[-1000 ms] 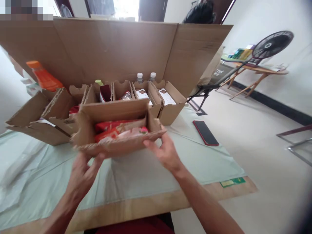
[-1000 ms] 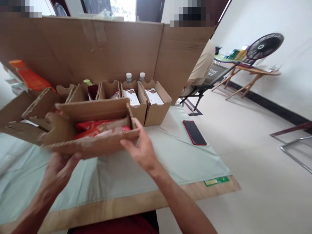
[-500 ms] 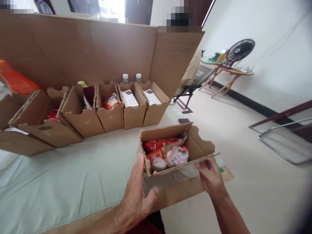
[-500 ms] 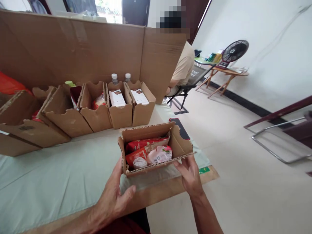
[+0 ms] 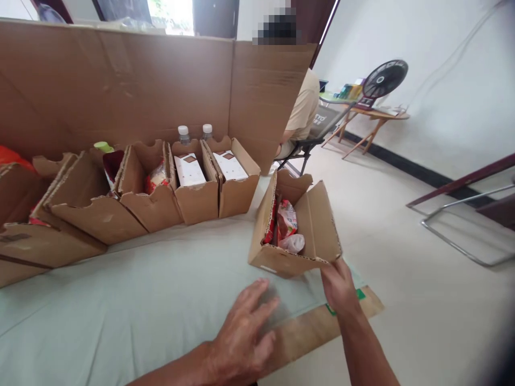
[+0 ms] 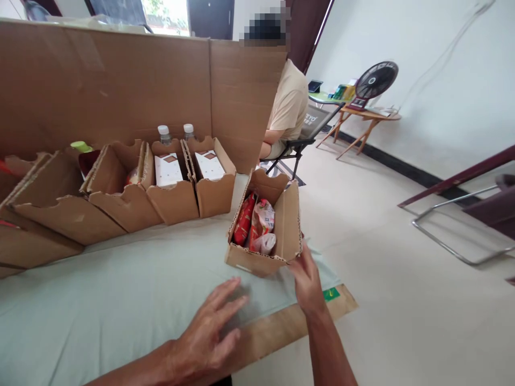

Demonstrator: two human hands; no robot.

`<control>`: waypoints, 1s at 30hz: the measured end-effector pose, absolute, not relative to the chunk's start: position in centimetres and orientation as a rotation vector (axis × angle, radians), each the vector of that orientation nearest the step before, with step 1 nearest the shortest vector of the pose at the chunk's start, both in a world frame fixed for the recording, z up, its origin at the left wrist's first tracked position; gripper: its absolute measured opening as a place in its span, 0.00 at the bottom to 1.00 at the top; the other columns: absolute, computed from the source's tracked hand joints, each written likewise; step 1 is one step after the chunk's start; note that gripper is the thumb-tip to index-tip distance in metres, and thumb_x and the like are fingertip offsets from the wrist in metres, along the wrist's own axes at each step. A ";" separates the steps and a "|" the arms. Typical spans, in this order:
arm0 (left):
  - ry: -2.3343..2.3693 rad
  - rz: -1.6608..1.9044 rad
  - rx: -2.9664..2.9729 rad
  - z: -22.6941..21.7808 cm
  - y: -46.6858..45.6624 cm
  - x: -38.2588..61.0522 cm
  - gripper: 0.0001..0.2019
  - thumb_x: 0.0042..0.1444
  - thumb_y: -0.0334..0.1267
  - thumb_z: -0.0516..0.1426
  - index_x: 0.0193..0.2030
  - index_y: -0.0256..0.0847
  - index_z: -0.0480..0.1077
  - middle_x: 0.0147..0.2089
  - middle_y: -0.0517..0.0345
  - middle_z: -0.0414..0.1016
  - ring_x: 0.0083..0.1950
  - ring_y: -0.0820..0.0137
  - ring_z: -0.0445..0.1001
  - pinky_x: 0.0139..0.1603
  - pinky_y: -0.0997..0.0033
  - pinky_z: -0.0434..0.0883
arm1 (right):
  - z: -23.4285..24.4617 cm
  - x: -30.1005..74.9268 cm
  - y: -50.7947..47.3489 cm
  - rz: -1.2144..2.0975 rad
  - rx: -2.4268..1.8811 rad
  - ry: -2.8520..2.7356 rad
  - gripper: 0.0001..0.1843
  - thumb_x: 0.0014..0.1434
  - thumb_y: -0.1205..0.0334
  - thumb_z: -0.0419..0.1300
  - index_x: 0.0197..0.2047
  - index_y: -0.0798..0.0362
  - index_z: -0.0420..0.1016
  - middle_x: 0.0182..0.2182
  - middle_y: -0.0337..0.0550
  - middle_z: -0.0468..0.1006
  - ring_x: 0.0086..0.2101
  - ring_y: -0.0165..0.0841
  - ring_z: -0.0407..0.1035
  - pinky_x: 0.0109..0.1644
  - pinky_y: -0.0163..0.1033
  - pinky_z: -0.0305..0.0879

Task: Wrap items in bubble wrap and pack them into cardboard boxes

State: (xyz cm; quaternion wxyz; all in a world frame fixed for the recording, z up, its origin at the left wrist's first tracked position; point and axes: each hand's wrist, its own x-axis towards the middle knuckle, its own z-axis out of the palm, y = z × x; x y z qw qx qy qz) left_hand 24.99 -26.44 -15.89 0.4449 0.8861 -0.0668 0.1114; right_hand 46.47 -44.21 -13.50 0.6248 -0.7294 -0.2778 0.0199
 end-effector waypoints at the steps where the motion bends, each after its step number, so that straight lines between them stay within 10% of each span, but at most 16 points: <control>1: -0.120 0.372 2.231 -16.4 -25.3 24.6 0.32 0.56 0.29 0.58 0.69 0.45 0.66 0.77 0.41 0.57 0.77 0.48 0.57 0.72 0.37 0.63 | -14.1 45.1 -44.9 0.100 -1.673 -0.628 0.37 0.63 0.43 0.61 0.71 0.45 0.63 0.64 0.51 0.73 0.63 0.48 0.67 0.65 0.53 0.67; 9: 0.055 0.623 2.476 -18.8 -21.0 24.3 0.24 0.55 0.26 0.55 0.59 0.40 0.74 0.70 0.39 0.68 0.75 0.47 0.60 0.66 0.36 0.70 | -16.1 44.5 -42.2 0.088 -2.015 -0.545 0.25 0.56 0.40 0.67 0.46 0.52 0.78 0.45 0.54 0.83 0.50 0.50 0.76 0.60 0.59 0.69; 25: 0.052 0.589 2.494 -18.5 -21.4 24.7 0.23 0.51 0.25 0.54 0.54 0.40 0.75 0.67 0.40 0.72 0.73 0.46 0.64 0.62 0.38 0.75 | -10.9 60.8 -33.3 0.234 -1.849 -0.727 0.25 0.50 0.54 0.67 0.51 0.52 0.75 0.50 0.49 0.82 0.50 0.44 0.75 0.58 0.51 0.71; 30: 0.071 0.575 2.432 -18.4 -21.4 24.8 0.23 0.52 0.25 0.54 0.54 0.39 0.74 0.69 0.37 0.70 0.73 0.46 0.64 0.64 0.36 0.73 | -9.1 56.5 -33.9 -0.271 -1.978 -0.507 0.22 0.56 0.51 0.64 0.51 0.51 0.77 0.43 0.49 0.83 0.44 0.43 0.77 0.53 0.52 0.73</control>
